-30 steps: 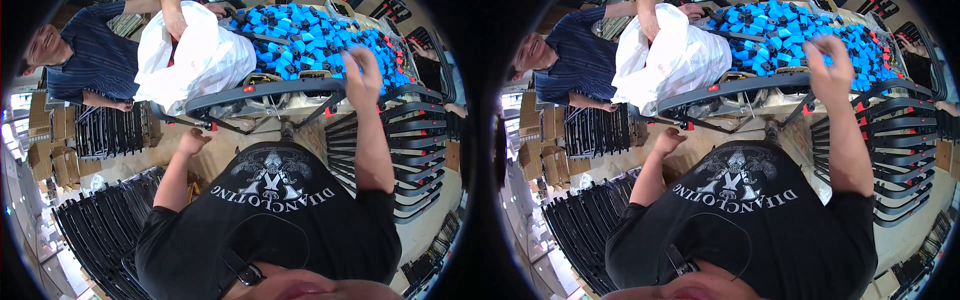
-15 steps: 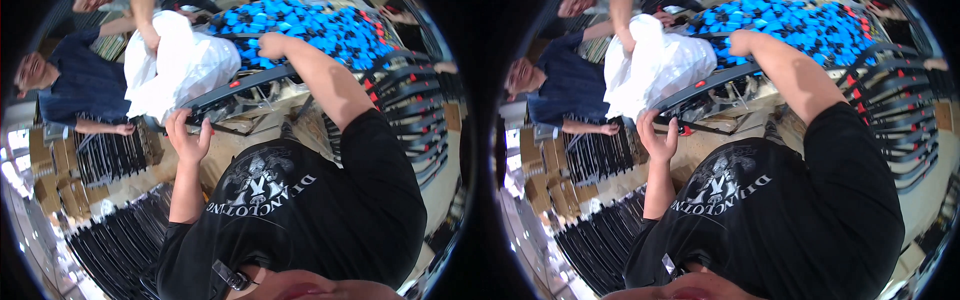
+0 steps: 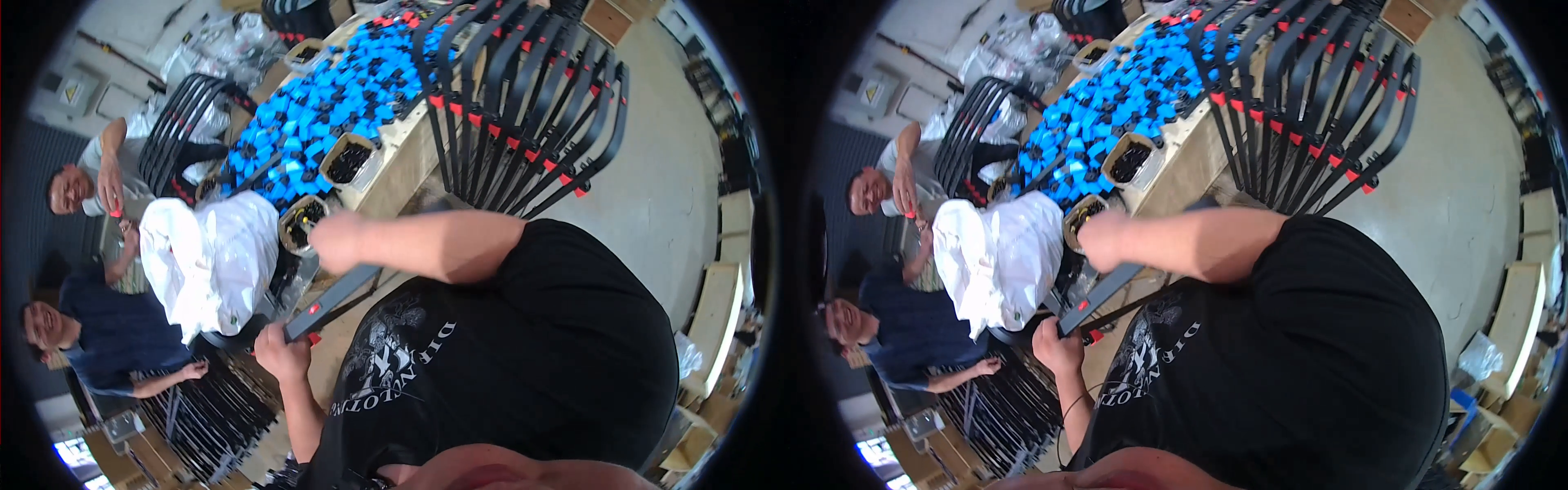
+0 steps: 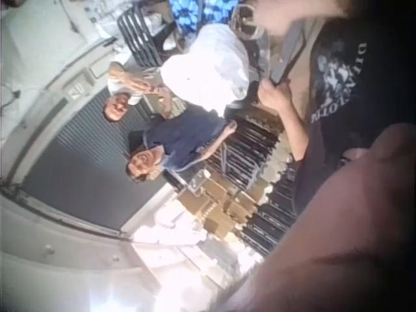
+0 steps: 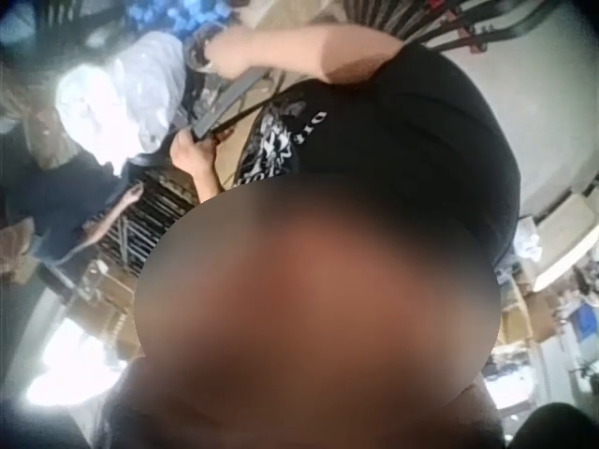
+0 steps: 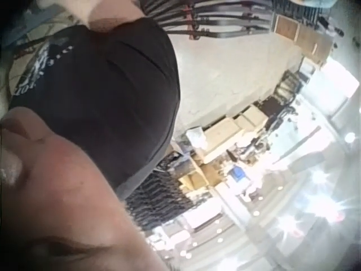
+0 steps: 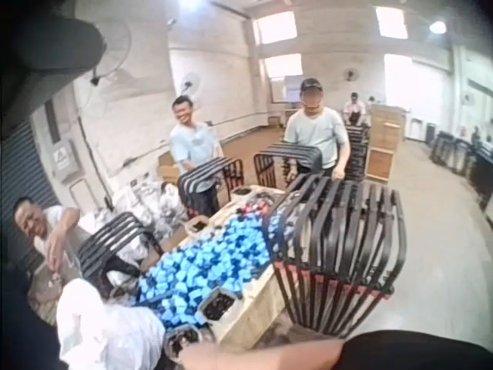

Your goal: Assembling metal frame components by inserting pins and plastic connectors in a workshop setting.

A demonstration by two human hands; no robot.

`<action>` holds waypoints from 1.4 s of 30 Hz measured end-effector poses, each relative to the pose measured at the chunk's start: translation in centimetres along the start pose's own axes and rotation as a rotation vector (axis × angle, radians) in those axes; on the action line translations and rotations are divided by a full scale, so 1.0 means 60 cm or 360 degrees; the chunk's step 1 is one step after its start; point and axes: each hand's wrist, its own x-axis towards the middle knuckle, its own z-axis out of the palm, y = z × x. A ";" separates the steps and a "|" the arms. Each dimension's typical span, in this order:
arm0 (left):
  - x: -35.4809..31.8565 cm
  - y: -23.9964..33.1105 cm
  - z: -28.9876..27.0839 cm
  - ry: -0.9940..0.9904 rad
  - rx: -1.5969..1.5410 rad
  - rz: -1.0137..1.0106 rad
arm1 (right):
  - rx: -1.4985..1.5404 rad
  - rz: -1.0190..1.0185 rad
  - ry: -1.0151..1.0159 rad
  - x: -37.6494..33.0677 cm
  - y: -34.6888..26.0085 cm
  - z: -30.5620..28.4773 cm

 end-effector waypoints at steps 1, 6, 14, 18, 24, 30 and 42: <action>0.003 0.003 0.000 0.0024 0.0005 0.0044 | 0.0082 0.0049 0.0065 -0.032 -0.009 0.003; 0.037 0.058 -0.004 -0.0012 -0.0333 0.0164 | 0.0353 0.0213 0.0283 -0.178 0.053 0.012; 0.018 0.220 -0.026 -0.0114 -0.0068 0.0106 | 0.0620 -0.0272 0.0811 -0.557 0.320 0.001; 0.054 0.393 -0.080 -0.0430 -0.0256 0.0119 | 0.0930 0.0043 0.1377 -0.724 0.407 0.116; 0.099 0.544 -0.045 -0.0551 -0.0519 0.0347 | 0.0920 0.0530 0.1897 -0.860 0.513 0.201; 0.176 0.688 -0.057 -0.0649 -0.0671 0.0454 | 0.0760 0.1036 0.2103 -0.988 0.501 0.079; 0.157 0.967 0.091 -0.0846 -0.1722 0.0039 | 0.0584 0.1108 0.1865 -1.136 0.763 -0.248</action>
